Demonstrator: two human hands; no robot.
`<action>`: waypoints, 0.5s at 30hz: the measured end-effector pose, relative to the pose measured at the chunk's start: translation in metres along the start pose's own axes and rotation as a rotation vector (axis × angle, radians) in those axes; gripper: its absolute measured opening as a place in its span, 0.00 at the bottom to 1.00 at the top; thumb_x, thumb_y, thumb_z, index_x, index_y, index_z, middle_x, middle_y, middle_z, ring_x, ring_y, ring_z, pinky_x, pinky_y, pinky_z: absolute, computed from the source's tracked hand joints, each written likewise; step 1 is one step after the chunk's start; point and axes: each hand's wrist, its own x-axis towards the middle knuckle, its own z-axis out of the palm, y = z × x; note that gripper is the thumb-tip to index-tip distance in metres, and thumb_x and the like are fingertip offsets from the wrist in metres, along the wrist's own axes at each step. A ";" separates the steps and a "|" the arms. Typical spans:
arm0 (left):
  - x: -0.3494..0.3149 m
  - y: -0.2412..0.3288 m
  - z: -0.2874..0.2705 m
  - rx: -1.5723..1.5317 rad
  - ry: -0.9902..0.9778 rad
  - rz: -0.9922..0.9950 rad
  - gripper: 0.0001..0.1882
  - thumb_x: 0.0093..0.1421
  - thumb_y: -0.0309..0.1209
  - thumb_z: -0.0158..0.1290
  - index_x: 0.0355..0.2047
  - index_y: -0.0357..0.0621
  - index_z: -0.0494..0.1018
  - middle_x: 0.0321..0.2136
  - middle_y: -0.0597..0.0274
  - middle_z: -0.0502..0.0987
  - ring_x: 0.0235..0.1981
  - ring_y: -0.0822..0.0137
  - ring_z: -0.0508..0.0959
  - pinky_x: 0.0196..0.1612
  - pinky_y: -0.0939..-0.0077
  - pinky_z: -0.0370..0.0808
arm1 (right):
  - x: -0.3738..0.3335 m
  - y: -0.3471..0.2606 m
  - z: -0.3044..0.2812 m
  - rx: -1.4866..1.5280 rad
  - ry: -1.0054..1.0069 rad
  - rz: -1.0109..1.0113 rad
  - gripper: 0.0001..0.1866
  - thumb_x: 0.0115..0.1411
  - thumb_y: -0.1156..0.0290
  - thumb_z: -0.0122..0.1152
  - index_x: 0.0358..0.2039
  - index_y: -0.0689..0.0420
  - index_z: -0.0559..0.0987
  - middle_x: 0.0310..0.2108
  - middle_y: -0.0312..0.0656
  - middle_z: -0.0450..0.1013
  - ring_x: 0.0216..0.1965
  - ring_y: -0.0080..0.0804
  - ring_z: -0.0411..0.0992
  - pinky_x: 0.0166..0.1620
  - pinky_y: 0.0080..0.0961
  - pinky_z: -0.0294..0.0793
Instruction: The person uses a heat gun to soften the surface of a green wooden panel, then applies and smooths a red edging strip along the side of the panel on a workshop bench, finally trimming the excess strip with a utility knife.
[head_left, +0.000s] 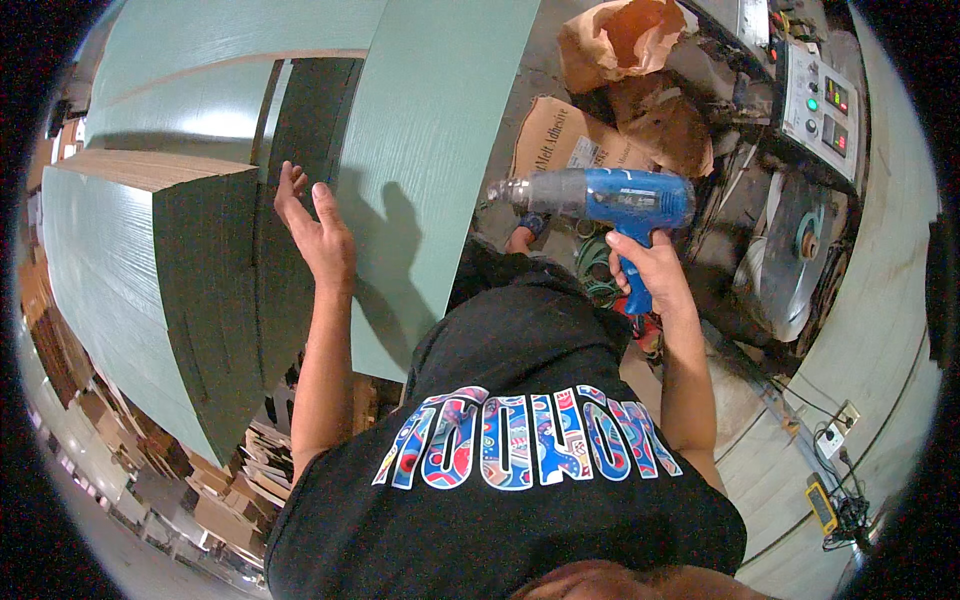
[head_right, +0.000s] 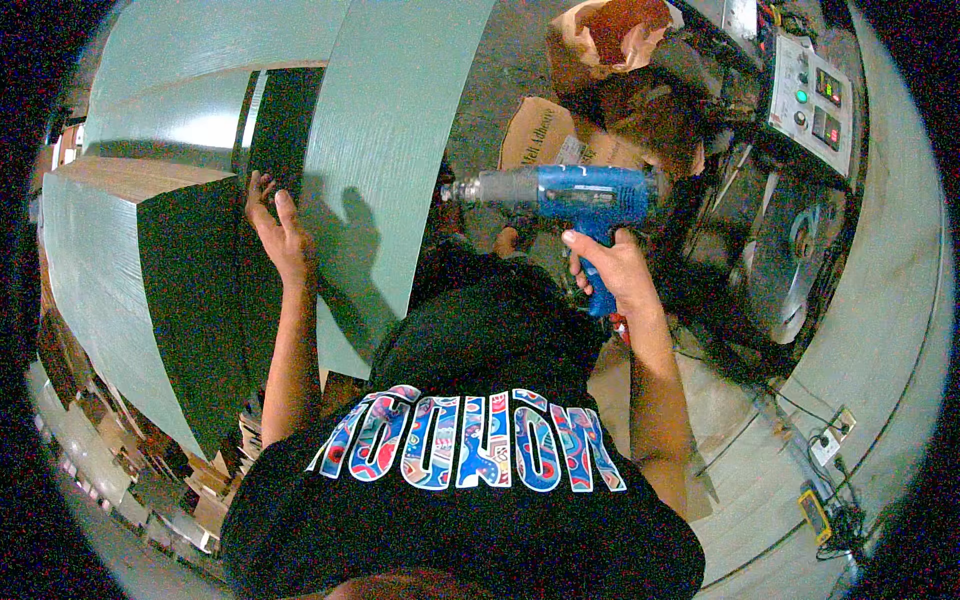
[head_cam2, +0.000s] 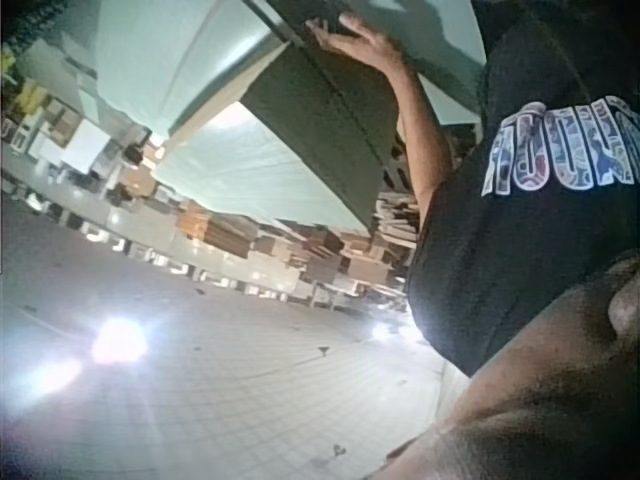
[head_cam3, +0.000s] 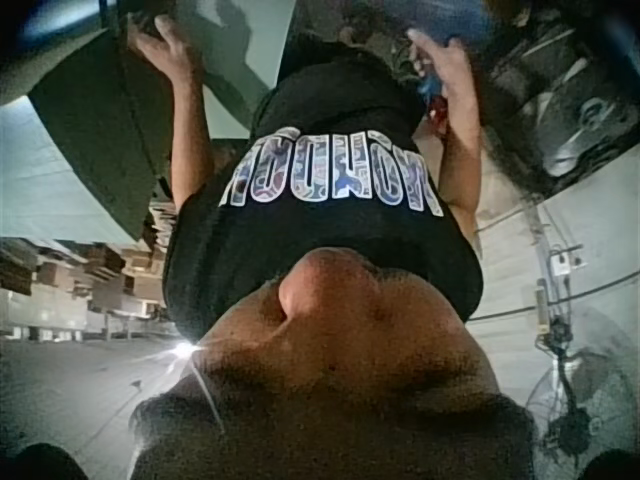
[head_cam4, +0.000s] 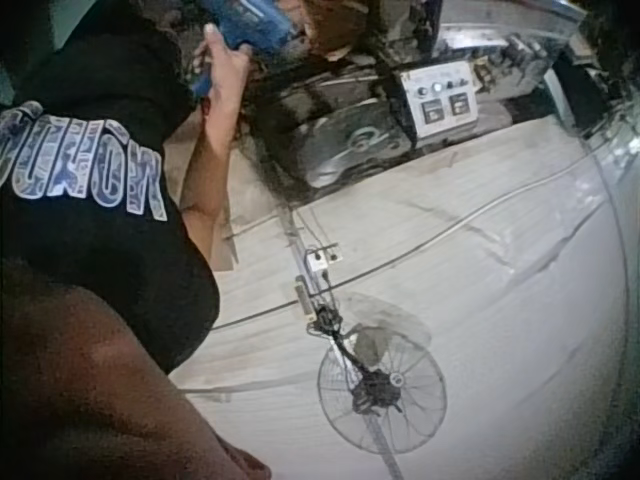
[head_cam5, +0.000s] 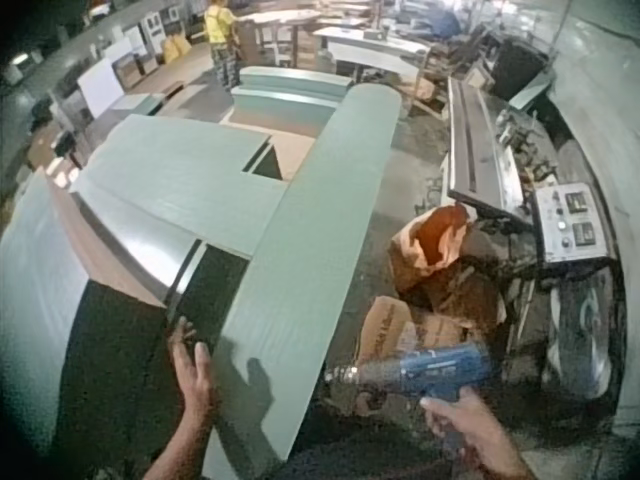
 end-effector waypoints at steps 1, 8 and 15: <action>0.002 -0.001 -0.002 -0.034 0.004 -0.015 0.33 0.76 0.40 0.57 0.75 0.42 0.62 0.66 0.51 0.69 0.61 0.57 0.72 0.67 0.61 0.69 | 0.002 0.002 0.005 -0.050 0.018 -0.003 0.18 0.66 0.54 0.73 0.42 0.54 0.81 0.23 0.36 0.78 0.18 0.28 0.75 0.23 0.27 0.75; 0.003 0.015 0.010 -0.101 -0.213 -0.249 0.30 0.69 0.37 0.66 0.67 0.38 0.74 0.56 0.50 0.82 0.53 0.61 0.81 0.59 0.66 0.78 | 0.039 -0.014 0.052 -0.748 0.118 -0.389 0.23 0.68 0.52 0.65 0.37 0.64 0.81 0.32 0.62 0.82 0.35 0.66 0.81 0.44 0.55 0.81; 0.012 0.028 0.006 -0.033 -0.306 -0.209 0.36 0.64 0.41 0.71 0.68 0.39 0.74 0.58 0.44 0.83 0.58 0.59 0.82 0.63 0.66 0.76 | 0.049 -0.057 0.114 -0.856 0.144 -0.419 0.25 0.69 0.53 0.62 0.39 0.68 0.80 0.36 0.69 0.81 0.42 0.71 0.80 0.52 0.61 0.79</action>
